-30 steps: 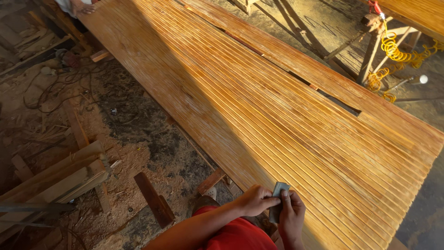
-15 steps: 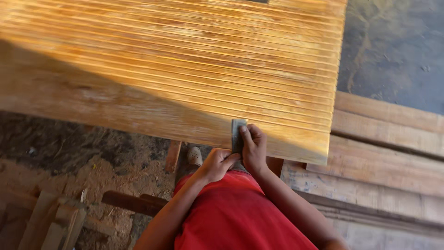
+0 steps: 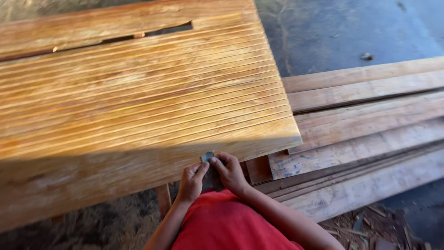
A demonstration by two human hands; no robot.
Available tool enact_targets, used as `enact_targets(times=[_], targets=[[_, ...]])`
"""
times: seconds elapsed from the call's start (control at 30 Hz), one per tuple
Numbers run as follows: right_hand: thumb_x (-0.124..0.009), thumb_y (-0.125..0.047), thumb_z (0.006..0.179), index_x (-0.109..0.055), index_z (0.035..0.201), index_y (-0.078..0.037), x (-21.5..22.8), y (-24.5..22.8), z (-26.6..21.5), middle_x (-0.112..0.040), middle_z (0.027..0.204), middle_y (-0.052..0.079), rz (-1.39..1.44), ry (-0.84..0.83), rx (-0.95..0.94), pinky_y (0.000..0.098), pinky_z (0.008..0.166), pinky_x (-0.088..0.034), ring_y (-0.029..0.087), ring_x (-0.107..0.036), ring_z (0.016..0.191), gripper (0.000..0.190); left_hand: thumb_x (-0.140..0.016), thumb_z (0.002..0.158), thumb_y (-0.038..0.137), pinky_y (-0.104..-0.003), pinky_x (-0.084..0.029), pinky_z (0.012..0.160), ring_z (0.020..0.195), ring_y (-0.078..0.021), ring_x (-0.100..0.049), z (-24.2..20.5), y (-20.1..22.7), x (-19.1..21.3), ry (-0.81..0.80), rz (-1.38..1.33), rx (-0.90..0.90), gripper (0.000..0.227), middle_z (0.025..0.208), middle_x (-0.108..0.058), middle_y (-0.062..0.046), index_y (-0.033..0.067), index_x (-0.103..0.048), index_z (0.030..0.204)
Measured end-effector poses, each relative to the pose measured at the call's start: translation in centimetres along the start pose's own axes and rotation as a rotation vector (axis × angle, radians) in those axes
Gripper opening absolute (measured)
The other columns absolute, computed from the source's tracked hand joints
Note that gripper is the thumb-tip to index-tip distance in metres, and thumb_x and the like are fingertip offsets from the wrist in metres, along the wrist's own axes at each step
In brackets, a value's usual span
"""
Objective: The person sands the surface of a large wooden board using a sanding block. They move the block back and forth across the wood grain, covering multiple sections of the board.
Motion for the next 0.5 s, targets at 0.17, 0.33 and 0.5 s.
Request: enact_targets(times=[0.17,0.33,0.5], targets=[[-0.063,-0.018,0.104,-0.066,0.09,-0.001,-2.9,1.2,-1.6,-0.059,0.075,-0.005,-0.054,0.106,-0.04,0.0251,0.062,-0.046,0.003,-0.05,0.072,0.022,-0.06,0.102,0.025,-0.026,-0.031,0.047,0.055,-0.0021,-0.041,-1.4,-2.8,2.5,-0.2,-0.098,0.097,0.04,0.061,-0.051,0.008,0.0053,-0.061,0.068],[-0.063,-0.019,0.105,-0.065,0.09,-0.001,-4.9,2.4,-4.1,-0.058,0.077,-0.005,-0.059,0.169,-0.083,0.025,0.063,-0.046,0.002,-0.049,0.075,0.023,-0.063,0.102,0.021,-0.025,-0.032,0.048,0.055,-0.0037,-0.041,-3.7,-4.8,4.2,-0.357,-0.208,0.172,0.039,0.061,-0.053,0.004,0.0012,-0.062,0.069],[-0.064,-0.019,0.103,-0.065,0.091,-0.002,-5.3,2.4,-7.3,-0.059,0.076,-0.004,-0.07,0.359,-0.119,0.025,0.062,-0.046,0.003,-0.05,0.073,0.021,-0.063,0.1,0.017,-0.026,-0.041,0.052,0.059,-0.0057,-0.052,-5.1,-4.9,3.4,-0.639,-0.083,0.242,0.03,0.067,-0.066,0.0,-0.0012,-0.071,0.078]])
Point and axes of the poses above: each hand's wrist, its own z-axis towards the middle knuckle, its own x-axis out of the back of the hand, y = z × x, the point moved 1 cm from there along z, towards the middle knuckle
